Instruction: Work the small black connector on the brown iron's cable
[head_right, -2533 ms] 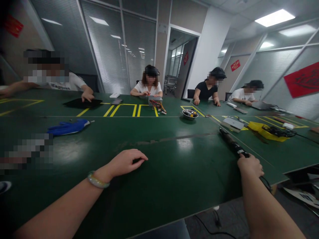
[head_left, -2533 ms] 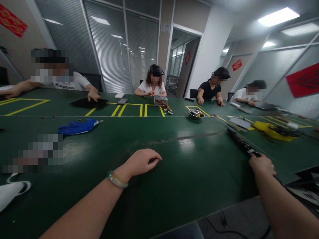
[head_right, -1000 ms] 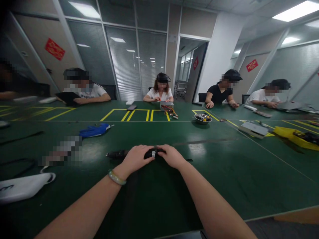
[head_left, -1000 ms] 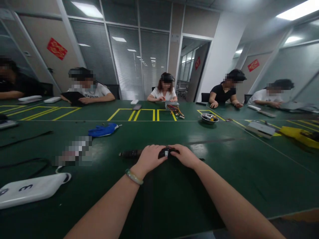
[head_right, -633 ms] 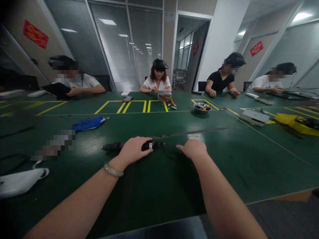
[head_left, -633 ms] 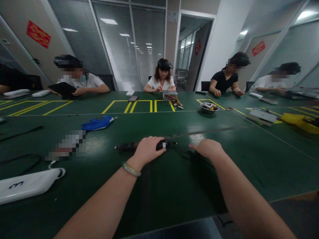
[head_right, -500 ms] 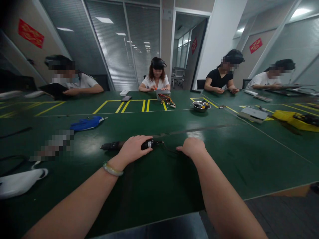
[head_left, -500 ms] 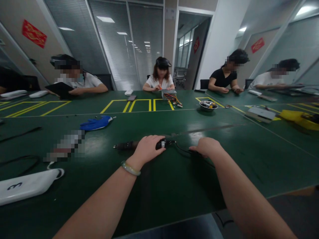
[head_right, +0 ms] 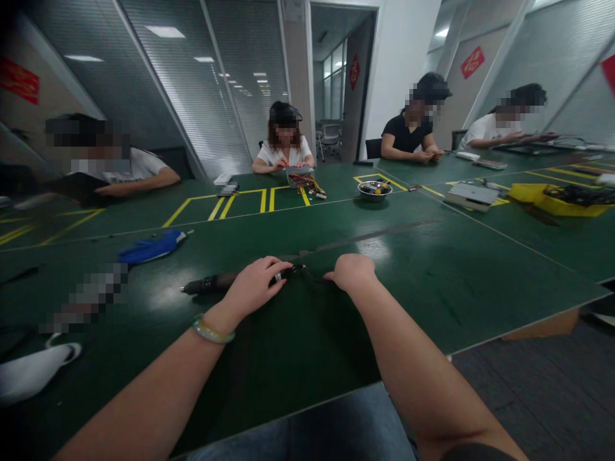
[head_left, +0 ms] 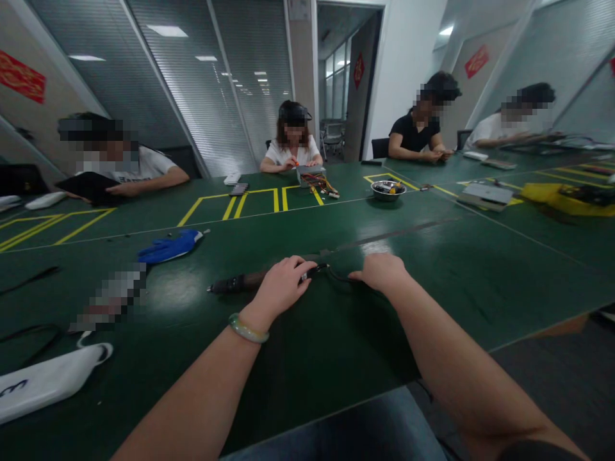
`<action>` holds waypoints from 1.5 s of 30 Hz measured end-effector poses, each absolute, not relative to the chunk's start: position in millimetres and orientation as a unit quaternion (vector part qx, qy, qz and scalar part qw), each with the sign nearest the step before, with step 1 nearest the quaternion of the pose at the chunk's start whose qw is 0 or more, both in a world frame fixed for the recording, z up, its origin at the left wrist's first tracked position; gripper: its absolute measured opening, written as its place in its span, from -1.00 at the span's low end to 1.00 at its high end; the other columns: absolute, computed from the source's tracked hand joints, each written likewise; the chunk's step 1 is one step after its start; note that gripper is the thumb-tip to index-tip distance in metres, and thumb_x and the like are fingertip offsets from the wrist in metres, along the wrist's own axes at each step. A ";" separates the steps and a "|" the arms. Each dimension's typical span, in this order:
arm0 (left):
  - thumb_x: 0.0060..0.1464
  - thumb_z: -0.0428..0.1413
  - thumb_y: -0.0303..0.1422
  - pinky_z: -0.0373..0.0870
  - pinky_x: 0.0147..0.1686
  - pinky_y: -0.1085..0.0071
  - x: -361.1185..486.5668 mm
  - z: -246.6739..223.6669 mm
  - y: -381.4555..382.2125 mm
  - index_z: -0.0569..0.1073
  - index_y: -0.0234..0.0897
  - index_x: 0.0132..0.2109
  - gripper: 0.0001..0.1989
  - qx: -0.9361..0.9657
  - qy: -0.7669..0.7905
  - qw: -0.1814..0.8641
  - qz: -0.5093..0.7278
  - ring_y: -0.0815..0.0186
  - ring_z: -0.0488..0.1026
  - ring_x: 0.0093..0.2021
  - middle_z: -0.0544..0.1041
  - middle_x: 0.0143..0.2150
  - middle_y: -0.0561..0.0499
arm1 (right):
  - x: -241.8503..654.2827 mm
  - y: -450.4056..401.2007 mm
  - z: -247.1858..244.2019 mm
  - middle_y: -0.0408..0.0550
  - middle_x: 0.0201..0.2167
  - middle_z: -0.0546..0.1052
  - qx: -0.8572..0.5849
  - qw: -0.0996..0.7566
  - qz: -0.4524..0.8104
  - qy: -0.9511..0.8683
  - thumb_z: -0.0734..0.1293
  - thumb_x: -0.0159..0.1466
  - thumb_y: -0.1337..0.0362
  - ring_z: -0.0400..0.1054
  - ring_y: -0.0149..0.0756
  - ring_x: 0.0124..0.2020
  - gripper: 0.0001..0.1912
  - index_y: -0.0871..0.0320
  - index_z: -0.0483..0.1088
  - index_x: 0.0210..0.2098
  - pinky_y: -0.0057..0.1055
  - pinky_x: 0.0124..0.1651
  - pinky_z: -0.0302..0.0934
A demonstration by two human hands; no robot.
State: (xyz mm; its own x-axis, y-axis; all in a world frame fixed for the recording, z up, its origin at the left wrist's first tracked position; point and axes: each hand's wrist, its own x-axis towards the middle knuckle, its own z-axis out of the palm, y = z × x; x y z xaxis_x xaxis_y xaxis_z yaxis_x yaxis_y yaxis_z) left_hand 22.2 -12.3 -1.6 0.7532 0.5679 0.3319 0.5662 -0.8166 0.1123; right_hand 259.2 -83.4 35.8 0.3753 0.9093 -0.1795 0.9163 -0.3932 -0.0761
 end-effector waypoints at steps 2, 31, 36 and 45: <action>0.22 0.03 -0.33 0.36 -0.03 0.20 23.2 -0.4 -14.5 0.36 -0.08 0.15 -0.65 0.939 0.300 -0.003 0.169 0.17 0.37 -0.05 0.39 0.00 -0.07 | 257.8 -82.0 33.9 0.30 -0.17 0.49 0.821 0.006 -0.107 0.560 0.43 0.22 0.07 0.38 0.16 -0.05 -0.64 0.31 0.53 -0.25 -0.02 -0.03 0.27; 0.18 0.09 -0.39 0.34 0.00 0.18 24.6 -4.4 -15.6 0.37 -0.03 0.14 -0.62 0.936 0.303 0.011 0.178 0.18 0.36 -0.02 0.39 0.02 -0.03 | 244.1 -63.5 2.5 -0.19 -0.37 0.54 0.536 -0.207 -0.377 0.726 0.45 0.17 0.24 0.42 -0.36 -0.33 -0.87 0.11 0.53 -0.28 -0.51 -0.29 0.22; 0.18 0.08 -0.44 0.31 0.07 0.13 25.5 -6.4 -17.6 0.38 -0.04 0.13 -0.62 0.938 0.296 0.001 0.182 0.14 0.33 0.08 0.37 0.09 -0.03 | 237.8 -65.9 2.0 -0.20 -0.40 0.53 0.570 -0.182 -0.334 0.729 0.45 0.14 0.27 0.41 -0.37 -0.38 -0.89 0.12 0.52 -0.31 -0.52 -0.37 0.18; 0.14 0.12 -0.48 0.28 0.12 0.12 27.5 -6.9 -18.5 0.40 -0.07 0.07 -0.63 0.933 0.297 0.020 0.201 0.17 0.34 0.12 0.39 0.11 0.01 | 241.9 -59.1 -2.0 -0.20 -0.44 0.51 0.654 -0.243 -0.267 0.665 0.45 0.16 0.26 0.38 -0.41 -0.43 -0.90 0.15 0.49 -0.35 -0.53 -0.45 0.12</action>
State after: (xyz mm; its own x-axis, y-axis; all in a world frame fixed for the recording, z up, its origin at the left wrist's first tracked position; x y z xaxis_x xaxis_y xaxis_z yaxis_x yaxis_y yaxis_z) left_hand 27.5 -18.5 -6.9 0.7425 0.5631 0.3628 0.5469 -0.8223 0.1571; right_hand 241.9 -59.1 -2.0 -0.0268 0.9993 -0.0256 0.7398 0.0026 -0.6728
